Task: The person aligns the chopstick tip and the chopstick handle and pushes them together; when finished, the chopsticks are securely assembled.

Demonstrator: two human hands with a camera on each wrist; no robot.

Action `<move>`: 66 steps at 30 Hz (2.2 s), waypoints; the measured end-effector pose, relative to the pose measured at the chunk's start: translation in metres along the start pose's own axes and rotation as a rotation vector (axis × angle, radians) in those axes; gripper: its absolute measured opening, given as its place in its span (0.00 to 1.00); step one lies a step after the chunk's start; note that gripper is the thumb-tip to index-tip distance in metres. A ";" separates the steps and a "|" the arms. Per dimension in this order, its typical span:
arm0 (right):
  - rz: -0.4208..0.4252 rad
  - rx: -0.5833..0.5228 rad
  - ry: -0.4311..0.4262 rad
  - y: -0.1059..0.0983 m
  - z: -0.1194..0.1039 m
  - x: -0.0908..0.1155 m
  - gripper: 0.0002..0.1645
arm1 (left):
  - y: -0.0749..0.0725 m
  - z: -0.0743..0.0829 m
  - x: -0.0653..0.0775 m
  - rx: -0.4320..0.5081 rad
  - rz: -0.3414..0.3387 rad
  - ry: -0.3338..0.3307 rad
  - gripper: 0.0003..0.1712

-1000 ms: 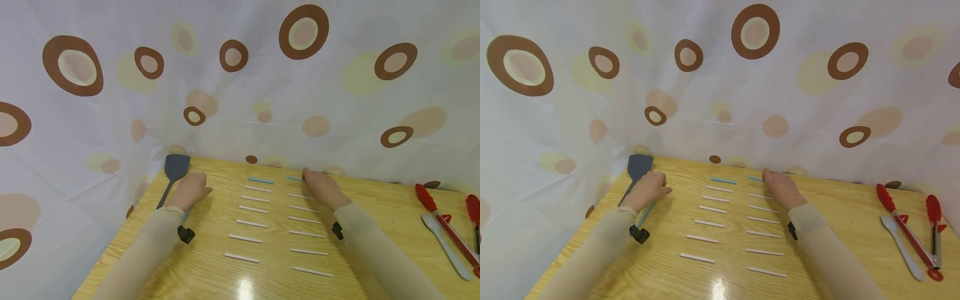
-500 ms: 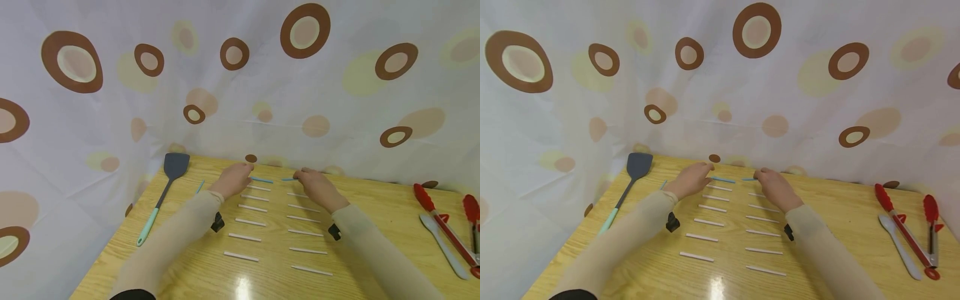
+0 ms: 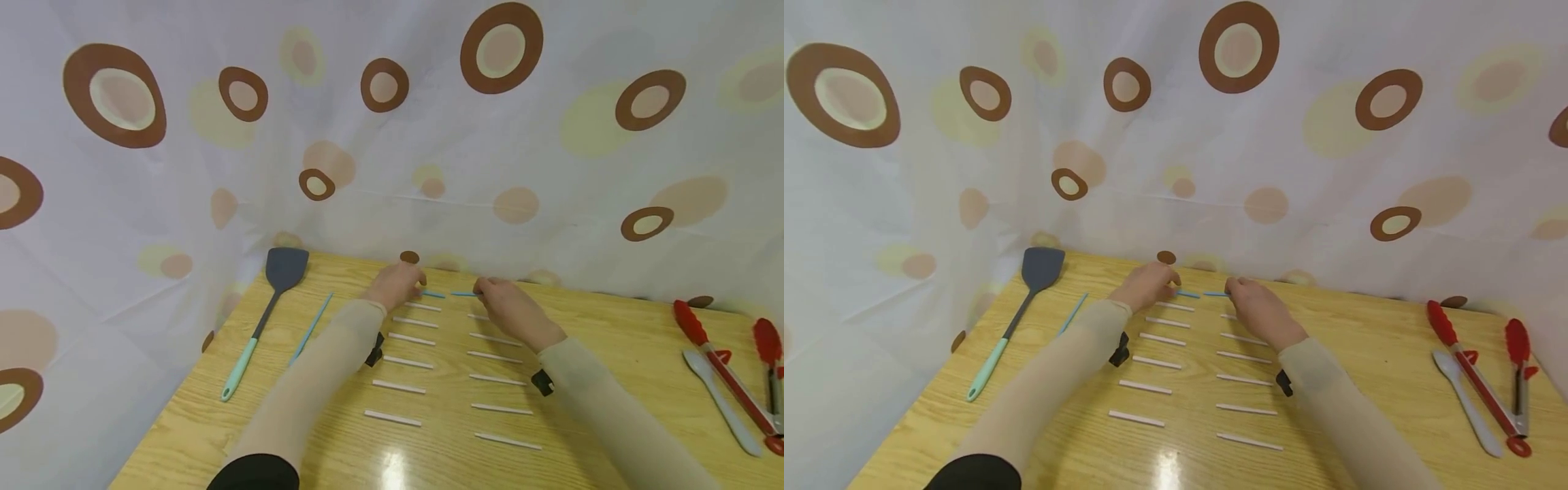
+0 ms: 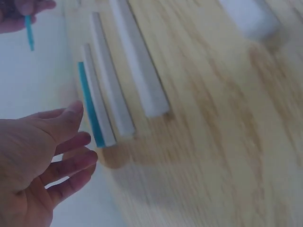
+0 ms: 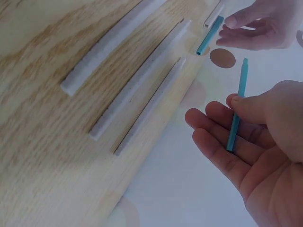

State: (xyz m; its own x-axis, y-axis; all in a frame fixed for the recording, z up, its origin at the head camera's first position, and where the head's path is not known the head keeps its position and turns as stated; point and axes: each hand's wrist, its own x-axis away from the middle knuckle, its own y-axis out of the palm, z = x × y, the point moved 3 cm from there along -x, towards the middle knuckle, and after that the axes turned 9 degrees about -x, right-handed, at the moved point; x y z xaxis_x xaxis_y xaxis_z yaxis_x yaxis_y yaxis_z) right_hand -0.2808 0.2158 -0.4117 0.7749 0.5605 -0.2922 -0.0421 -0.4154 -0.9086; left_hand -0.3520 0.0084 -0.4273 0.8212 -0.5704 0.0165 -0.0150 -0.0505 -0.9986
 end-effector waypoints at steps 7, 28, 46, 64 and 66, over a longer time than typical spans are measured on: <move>0.033 0.017 -0.027 0.002 0.000 0.002 0.07 | 0.007 0.005 -0.008 -0.148 -0.004 0.064 0.06; 0.102 0.023 -0.043 -0.019 -0.003 0.024 0.06 | -0.033 -0.006 0.030 0.091 0.112 0.168 0.10; 0.239 0.037 -0.172 -0.037 -0.050 0.037 0.16 | -0.060 0.025 0.084 0.255 0.386 0.335 0.06; 0.280 0.043 -0.211 -0.036 -0.051 0.040 0.19 | -0.058 0.030 0.082 0.220 0.350 0.353 0.07; 0.273 0.045 -0.202 -0.037 -0.051 0.041 0.18 | -0.058 0.030 0.082 0.213 0.353 0.360 0.08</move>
State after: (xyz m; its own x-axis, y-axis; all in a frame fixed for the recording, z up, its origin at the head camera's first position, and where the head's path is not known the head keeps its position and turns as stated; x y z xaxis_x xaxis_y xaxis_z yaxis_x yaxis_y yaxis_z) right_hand -0.2149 0.2175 -0.3748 0.5906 0.5656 -0.5756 -0.2617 -0.5405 -0.7996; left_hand -0.2664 -0.0112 -0.3700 0.5396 -0.7691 -0.3424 -0.1076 0.3403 -0.9341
